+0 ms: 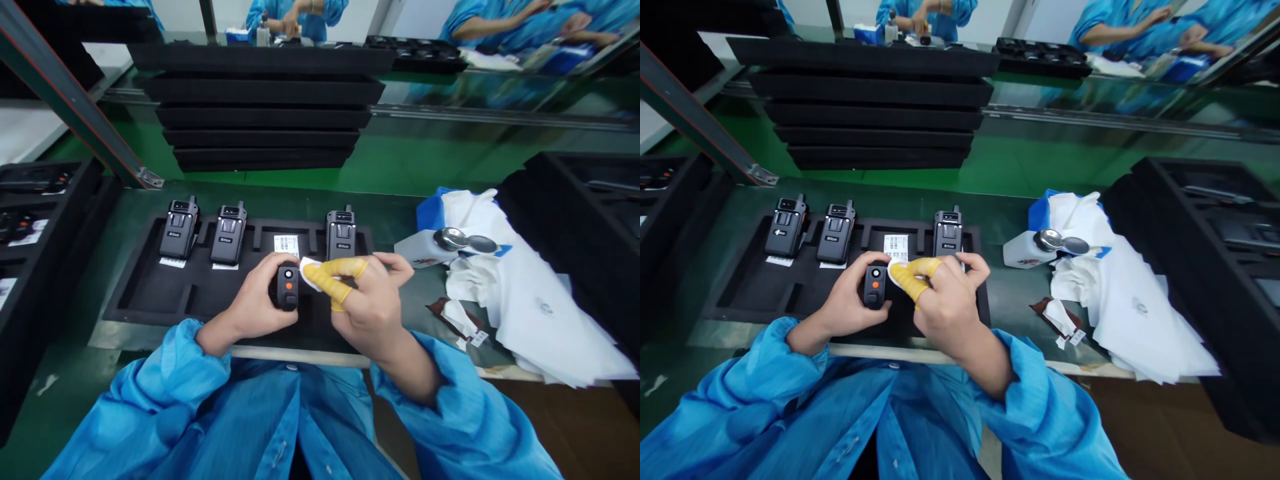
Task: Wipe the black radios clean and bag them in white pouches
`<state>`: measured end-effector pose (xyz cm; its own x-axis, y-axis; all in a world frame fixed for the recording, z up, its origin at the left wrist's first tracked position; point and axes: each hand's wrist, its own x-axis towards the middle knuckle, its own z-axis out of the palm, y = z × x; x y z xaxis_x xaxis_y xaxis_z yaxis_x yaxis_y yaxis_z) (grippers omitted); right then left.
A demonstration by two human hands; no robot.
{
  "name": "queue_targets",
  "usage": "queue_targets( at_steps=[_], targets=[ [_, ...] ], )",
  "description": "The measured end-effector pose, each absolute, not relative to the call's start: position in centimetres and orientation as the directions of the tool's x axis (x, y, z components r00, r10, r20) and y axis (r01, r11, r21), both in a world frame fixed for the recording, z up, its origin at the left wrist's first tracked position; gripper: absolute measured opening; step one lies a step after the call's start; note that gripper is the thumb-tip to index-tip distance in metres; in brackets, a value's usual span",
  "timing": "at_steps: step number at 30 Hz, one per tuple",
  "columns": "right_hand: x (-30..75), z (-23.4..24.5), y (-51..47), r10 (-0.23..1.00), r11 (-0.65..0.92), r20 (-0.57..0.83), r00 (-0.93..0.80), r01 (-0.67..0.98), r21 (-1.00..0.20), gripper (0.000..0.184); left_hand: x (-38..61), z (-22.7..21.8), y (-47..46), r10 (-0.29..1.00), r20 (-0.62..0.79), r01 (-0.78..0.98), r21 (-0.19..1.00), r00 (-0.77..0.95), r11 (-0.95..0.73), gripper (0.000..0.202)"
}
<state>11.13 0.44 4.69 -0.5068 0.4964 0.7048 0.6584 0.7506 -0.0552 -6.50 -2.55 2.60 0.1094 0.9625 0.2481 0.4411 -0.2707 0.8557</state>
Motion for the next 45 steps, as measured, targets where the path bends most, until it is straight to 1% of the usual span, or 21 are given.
queue_targets(
  at_steps=[3,5,8,11,13,17,19,21,24,27,31,34,36,38,40,43,45],
  targets=[
    [10.6,4.6,0.3,0.503,0.734,0.720,-0.478,0.677,-0.063,0.048,-6.6,2.5,-2.6,0.959,0.261,0.442,0.852,0.109,-0.282,0.054],
    [9.9,4.6,0.0,0.470,0.764,0.728,-0.499,0.643,-0.052,0.042,-6.6,2.4,-2.5,0.952,0.280,0.421,0.854,0.126,-0.307,0.052],
    [9.6,4.5,-0.3,0.424,0.789,0.749,-0.509,0.614,-0.030,0.038,-6.6,2.4,-2.5,0.944,0.294,0.400,0.855,0.151,-0.330,0.048],
    [10.1,4.2,0.0,0.395,0.771,0.773,-0.497,0.636,0.015,0.037,-6.5,2.5,-2.4,0.938,0.305,0.411,0.843,0.166,-0.347,0.049],
    [10.6,4.0,0.3,0.396,0.740,0.787,-0.472,0.672,0.031,0.036,-6.6,2.4,-2.4,0.936,0.311,0.422,0.836,0.164,-0.352,0.050],
    [10.5,4.0,0.3,0.435,0.702,0.808,-0.398,0.712,-0.027,0.034,-6.6,2.3,-2.6,0.936,0.317,0.428,0.833,0.152,-0.352,0.050],
    [10.0,4.2,-0.2,0.438,0.730,0.789,-0.430,0.683,-0.033,0.036,-6.7,2.3,-2.6,0.942,0.301,0.423,0.842,0.148,-0.335,0.051],
    [9.6,4.2,-0.4,0.417,0.757,0.774,-0.477,0.653,-0.005,0.038,-6.7,2.3,-2.6,0.948,0.283,0.419,0.850,0.144,-0.318,0.050],
    [9.7,3.7,0.0,0.404,0.728,0.778,-0.481,0.684,0.044,0.037,-6.8,2.4,-2.7,0.947,0.296,0.435,0.841,0.124,-0.320,0.051],
    [10.7,2.6,0.9,0.461,0.678,0.759,-0.460,0.735,0.034,0.033,-6.9,2.4,-2.8,0.943,0.310,0.445,0.832,0.122,-0.332,0.050],
    [12.7,0.9,1.2,0.576,0.582,0.728,-0.371,0.812,-0.047,0.031,-7.0,2.4,-3.1,0.940,0.315,0.447,0.828,0.131,-0.339,0.050],
    [14.4,-0.2,0.8,0.591,0.584,0.723,-0.357,0.808,-0.078,0.027,-7.1,2.7,-3.0,0.950,0.297,0.483,0.820,0.099,-0.307,0.049],
    [15.3,-0.9,0.6,0.598,0.579,0.724,-0.343,0.810,-0.094,0.026,-7.3,3.3,-2.4,0.967,0.248,0.533,0.812,0.052,-0.237,0.049],
    [16.0,-1.6,0.4,0.611,0.555,0.732,-0.302,0.822,-0.125,0.026,-7.4,4.4,-1.1,0.985,0.175,0.616,0.776,0.000,-0.137,0.054],
    [16.3,-2.1,0.3,0.629,0.535,0.735,-0.253,0.827,-0.173,0.027,-7.4,5.7,0.9,0.995,0.081,0.728,0.685,-0.060,-0.013,0.067],
    [16.5,-2.5,0.2,0.644,0.518,0.733,-0.218,0.829,-0.209,0.031,-6.6,7.0,4.4,0.989,-0.052,0.873,0.465,-0.138,0.146,0.090],
    [16.5,-2.7,0.3,0.645,0.516,0.731,-0.223,0.833,-0.201,0.033,-5.7,7.0,6.3,0.983,-0.089,0.926,0.329,-0.162,0.182,0.092]
  ],
)
